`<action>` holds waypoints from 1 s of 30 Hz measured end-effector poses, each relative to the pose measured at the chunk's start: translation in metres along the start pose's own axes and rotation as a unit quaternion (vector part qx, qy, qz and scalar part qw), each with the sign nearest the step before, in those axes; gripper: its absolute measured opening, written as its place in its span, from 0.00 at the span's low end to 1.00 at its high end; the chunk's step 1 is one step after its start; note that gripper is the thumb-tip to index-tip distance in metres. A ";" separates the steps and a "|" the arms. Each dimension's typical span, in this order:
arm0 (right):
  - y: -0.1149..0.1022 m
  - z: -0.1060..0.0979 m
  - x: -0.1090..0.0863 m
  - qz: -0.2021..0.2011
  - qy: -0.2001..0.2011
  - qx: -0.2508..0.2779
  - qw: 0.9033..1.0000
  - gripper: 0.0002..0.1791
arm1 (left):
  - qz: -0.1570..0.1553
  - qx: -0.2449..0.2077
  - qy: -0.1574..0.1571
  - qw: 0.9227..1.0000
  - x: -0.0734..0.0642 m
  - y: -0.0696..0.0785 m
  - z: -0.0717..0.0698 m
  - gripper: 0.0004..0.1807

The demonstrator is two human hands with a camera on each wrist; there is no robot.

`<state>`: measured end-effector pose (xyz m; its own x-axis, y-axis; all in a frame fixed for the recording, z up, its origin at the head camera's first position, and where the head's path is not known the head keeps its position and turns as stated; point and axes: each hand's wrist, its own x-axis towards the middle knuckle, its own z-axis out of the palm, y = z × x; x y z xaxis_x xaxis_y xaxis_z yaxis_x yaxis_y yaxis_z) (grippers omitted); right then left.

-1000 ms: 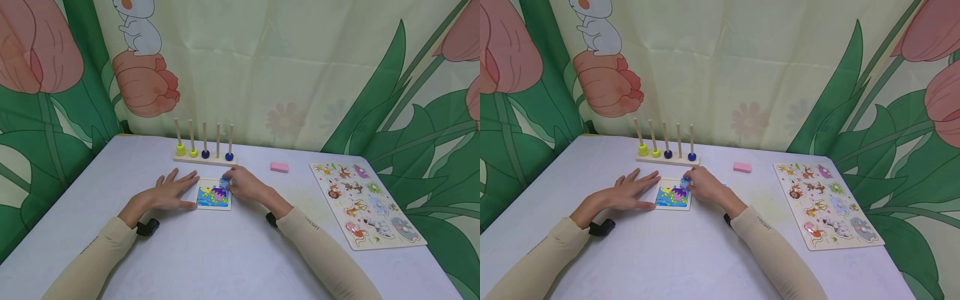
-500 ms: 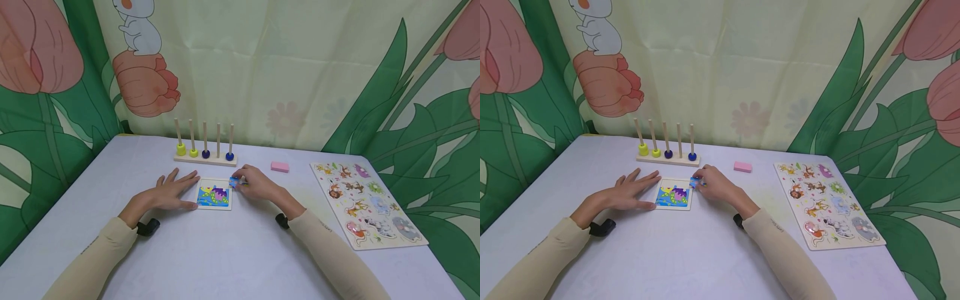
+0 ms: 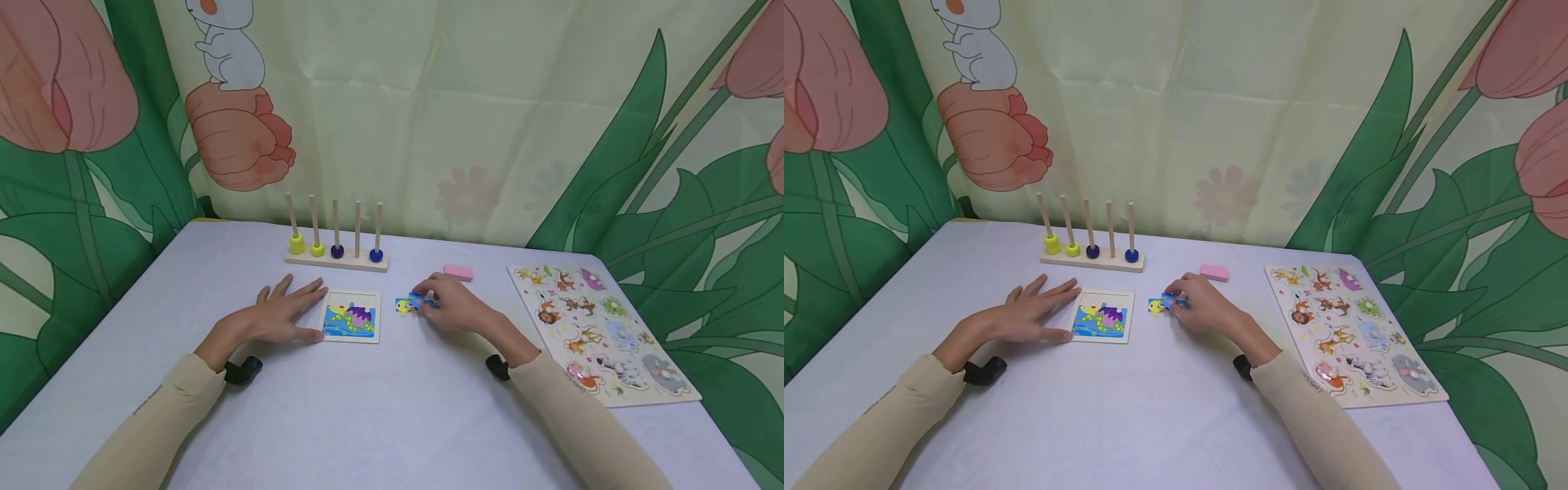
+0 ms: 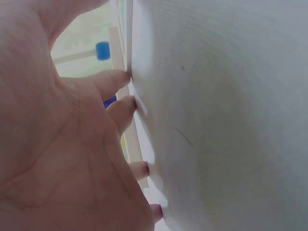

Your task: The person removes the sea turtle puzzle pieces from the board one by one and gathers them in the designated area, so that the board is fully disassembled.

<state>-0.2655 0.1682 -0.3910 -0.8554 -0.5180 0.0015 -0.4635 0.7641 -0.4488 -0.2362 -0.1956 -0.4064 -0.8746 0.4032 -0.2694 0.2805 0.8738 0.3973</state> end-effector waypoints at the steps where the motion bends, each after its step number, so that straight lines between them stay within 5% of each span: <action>1: 0.003 -0.001 -0.003 0.004 0.000 0.002 1.000 0.18 | 0.000 0.001 0.000 1.000 0.000 0.000 0.000 0.55; 14: 0.032 -0.011 -0.028 0.029 0.009 -0.020 0.999 0.18 | 0.001 0.002 -0.001 1.000 0.003 -0.002 0.003 0.55; 30: 0.048 -0.016 -0.036 0.028 -0.003 -0.022 0.999 0.18 | 0.007 -0.006 -0.001 1.000 0.000 0.001 0.000 0.55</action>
<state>-0.2611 0.2296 -0.3983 -0.8794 -0.4753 -0.0276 -0.4239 0.8082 -0.4088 -0.2357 -0.1952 -0.4058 -0.8695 0.4161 -0.2663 0.2880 0.8648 0.4112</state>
